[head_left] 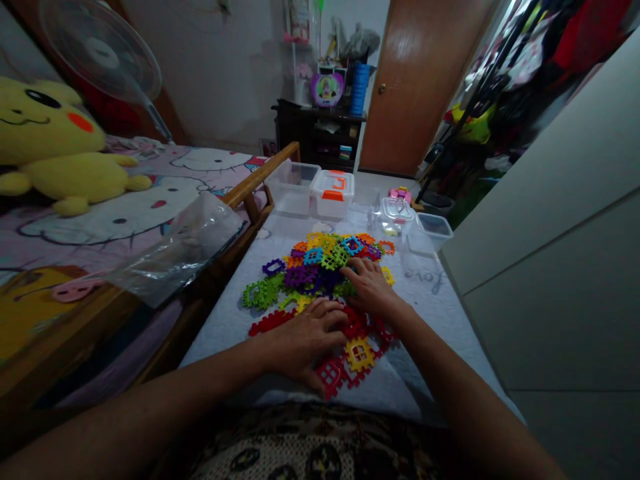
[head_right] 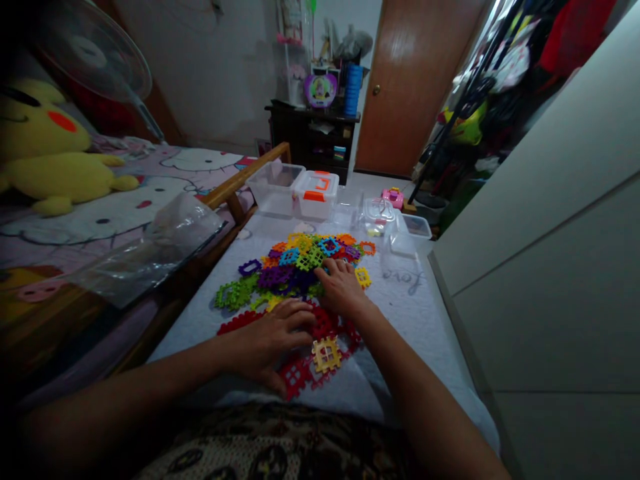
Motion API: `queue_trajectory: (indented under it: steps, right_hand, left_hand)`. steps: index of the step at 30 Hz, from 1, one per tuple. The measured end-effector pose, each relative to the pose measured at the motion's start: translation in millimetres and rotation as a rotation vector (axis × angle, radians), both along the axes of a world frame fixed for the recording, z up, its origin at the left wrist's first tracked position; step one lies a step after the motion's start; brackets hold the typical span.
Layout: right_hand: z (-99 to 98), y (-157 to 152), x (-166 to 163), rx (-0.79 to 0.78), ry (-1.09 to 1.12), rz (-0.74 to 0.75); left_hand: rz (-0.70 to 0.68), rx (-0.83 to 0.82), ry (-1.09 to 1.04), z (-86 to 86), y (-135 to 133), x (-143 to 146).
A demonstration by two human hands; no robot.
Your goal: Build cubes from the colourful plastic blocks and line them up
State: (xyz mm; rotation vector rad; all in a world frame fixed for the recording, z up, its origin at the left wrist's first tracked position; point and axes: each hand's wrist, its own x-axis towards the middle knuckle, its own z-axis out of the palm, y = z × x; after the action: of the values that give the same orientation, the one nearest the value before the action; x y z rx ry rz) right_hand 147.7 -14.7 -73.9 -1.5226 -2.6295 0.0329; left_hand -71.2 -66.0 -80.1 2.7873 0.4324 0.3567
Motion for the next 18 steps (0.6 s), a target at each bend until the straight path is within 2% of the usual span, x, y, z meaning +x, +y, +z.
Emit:
queue_trajectory:
  steps: [7, 13, 18]
  right_hand:
    - [-0.2, 2, 3, 0.022, -0.014, 0.067]
    - [-13.5, 11, 9, 0.098, 0.120, 0.096]
    - [-19.7, 18, 12, 0.132, 0.257, 0.103]
  left_hand:
    - [0.037, 0.005, 0.028, 5.7, -2, 0]
    - [0.117, 0.088, 0.032, 4.9, 1, -3]
    - [0.130, 0.137, 0.005, -1.5, 2, -7]
